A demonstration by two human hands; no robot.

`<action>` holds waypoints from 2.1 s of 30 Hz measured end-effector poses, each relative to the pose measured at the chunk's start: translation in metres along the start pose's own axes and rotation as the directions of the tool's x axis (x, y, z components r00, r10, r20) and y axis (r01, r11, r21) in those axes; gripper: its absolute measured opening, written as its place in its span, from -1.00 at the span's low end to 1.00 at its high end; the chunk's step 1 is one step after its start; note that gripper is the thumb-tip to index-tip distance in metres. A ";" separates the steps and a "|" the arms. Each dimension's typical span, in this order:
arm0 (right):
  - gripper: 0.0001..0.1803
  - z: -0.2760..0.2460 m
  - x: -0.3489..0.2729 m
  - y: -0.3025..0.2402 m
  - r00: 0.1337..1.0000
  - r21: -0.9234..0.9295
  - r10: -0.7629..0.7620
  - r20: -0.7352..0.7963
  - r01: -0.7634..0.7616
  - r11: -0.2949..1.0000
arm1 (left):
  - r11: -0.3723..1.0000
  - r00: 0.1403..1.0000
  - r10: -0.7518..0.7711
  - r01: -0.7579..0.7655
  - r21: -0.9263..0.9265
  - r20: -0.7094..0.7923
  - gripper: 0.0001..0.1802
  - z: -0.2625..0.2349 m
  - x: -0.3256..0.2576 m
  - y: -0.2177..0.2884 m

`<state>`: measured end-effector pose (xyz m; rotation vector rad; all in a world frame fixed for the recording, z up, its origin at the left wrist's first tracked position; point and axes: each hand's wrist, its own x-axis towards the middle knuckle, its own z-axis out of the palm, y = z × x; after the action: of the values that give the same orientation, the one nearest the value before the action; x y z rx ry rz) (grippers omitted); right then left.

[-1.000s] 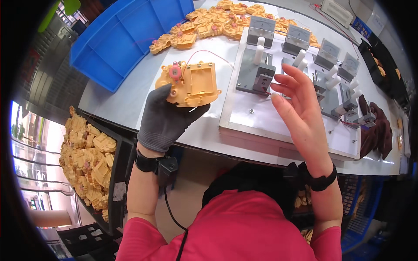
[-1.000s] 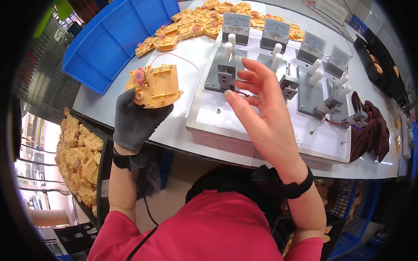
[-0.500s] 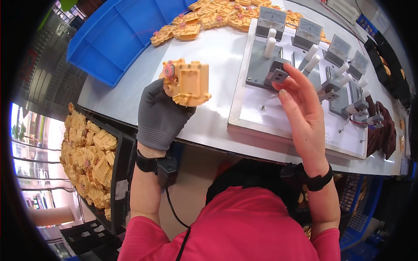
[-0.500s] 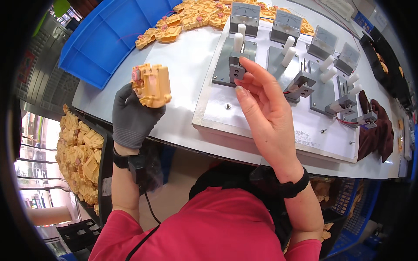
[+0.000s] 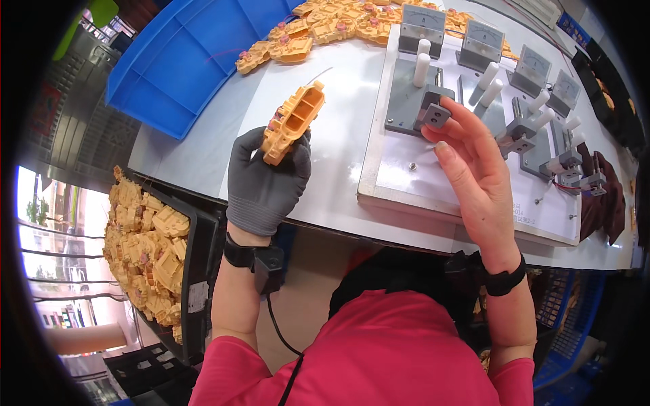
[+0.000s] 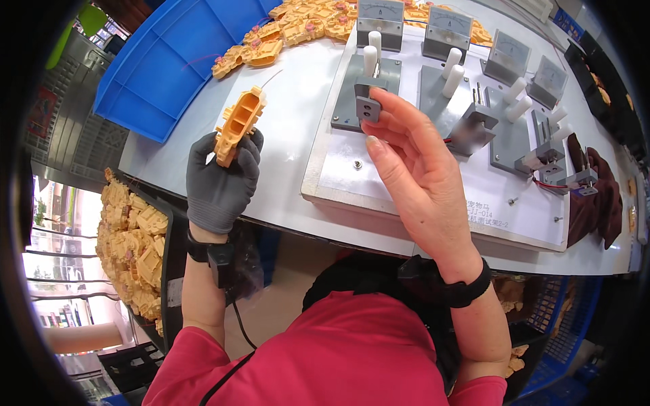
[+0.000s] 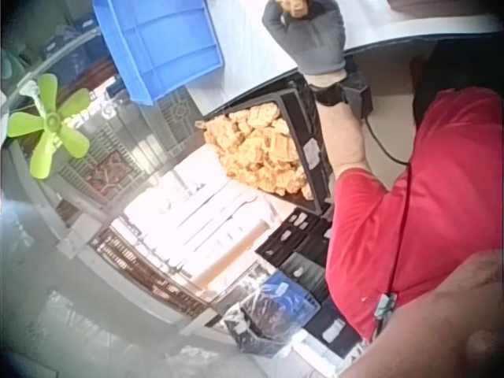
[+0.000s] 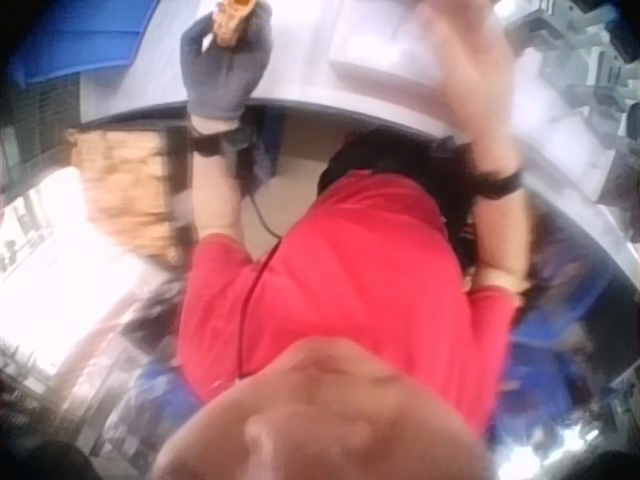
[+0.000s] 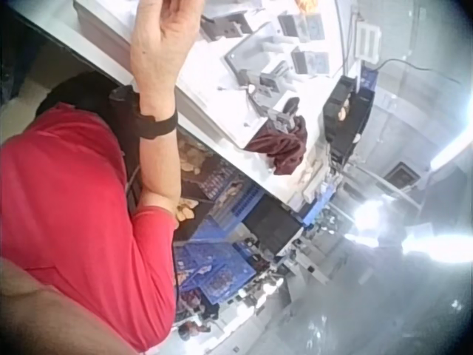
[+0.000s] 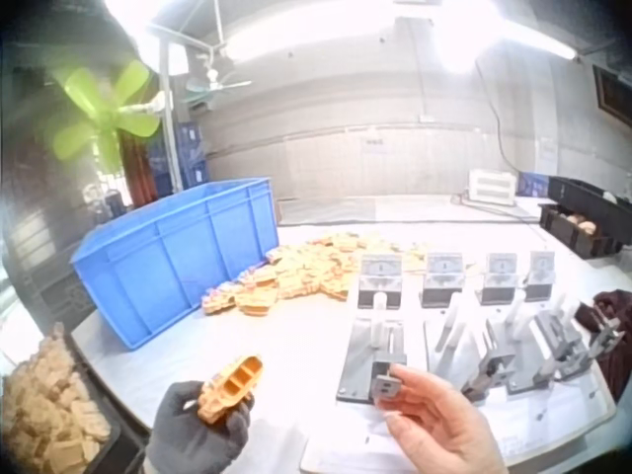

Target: The person places yellow plastic toy components into metal fixtures on a white board, then presses a button to activate the fixtures. They repeat this process for multiple components, removing them after activation and placing them into a blue bin. The person also adjusts the board and wipes it with a cloth during the process.

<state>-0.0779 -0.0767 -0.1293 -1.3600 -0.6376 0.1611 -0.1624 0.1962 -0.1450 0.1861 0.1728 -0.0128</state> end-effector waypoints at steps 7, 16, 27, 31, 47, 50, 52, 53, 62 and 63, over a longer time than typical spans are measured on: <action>-0.47 0.001 0.000 -0.002 1.000 -0.003 0.000 0.002 0.000 1.000 | 0.999 0.999 -0.045 0.045 -0.002 0.031 -0.45 0.001 0.002 -0.005; -0.47 0.001 0.000 -0.001 1.000 -0.007 -0.006 -0.001 0.006 1.000 | 0.997 1.000 -0.014 0.014 0.071 -0.002 -0.42 -0.001 0.003 -0.003; -0.47 0.002 -0.001 -0.002 1.000 0.003 0.002 -0.016 -0.002 1.000 | 0.992 0.993 -0.122 0.122 -0.019 0.007 -0.37 0.001 0.006 -0.009; -0.54 0.001 0.000 -0.002 1.000 -0.026 -0.010 -0.005 0.010 1.000 | 0.991 0.990 -0.135 0.133 0.033 0.034 -0.36 0.003 0.009 -0.009; -0.64 -0.005 -0.002 -0.003 0.999 0.033 -0.009 0.034 0.008 0.999 | -0.304 0.749 0.241 -0.545 0.781 0.617 -0.34 0.101 0.129 -0.047; -0.64 -0.006 -0.002 -0.003 0.999 0.024 0.000 0.040 -0.001 1.000 | -0.604 0.671 0.109 -0.541 0.585 0.733 -0.36 0.101 0.132 -0.048; -0.64 -0.007 -0.002 -0.002 0.999 0.014 -0.006 0.044 0.006 1.000 | -0.559 0.720 0.048 -0.555 0.616 0.692 -0.37 0.109 0.126 -0.046; -0.63 -0.007 -0.002 -0.002 0.999 0.007 -0.014 0.045 0.014 1.000 | -0.536 0.743 0.016 -0.559 0.633 0.669 -0.38 0.113 0.122 -0.043; -0.62 -0.008 -0.004 -0.003 0.998 -0.040 -0.018 0.059 0.020 0.999 | -0.634 0.761 -0.317 -0.614 0.470 0.566 -0.36 0.128 0.116 -0.034; -0.64 -0.008 -0.003 -0.001 0.999 -0.037 -0.041 0.035 0.042 0.998 | -0.650 0.762 -0.329 -0.611 0.451 0.558 -0.35 0.130 0.117 -0.036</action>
<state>-0.0769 -0.0855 -0.1301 -1.3814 -0.6999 0.1398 -0.0261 0.1371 -0.0457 2.4935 -0.7111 0.3101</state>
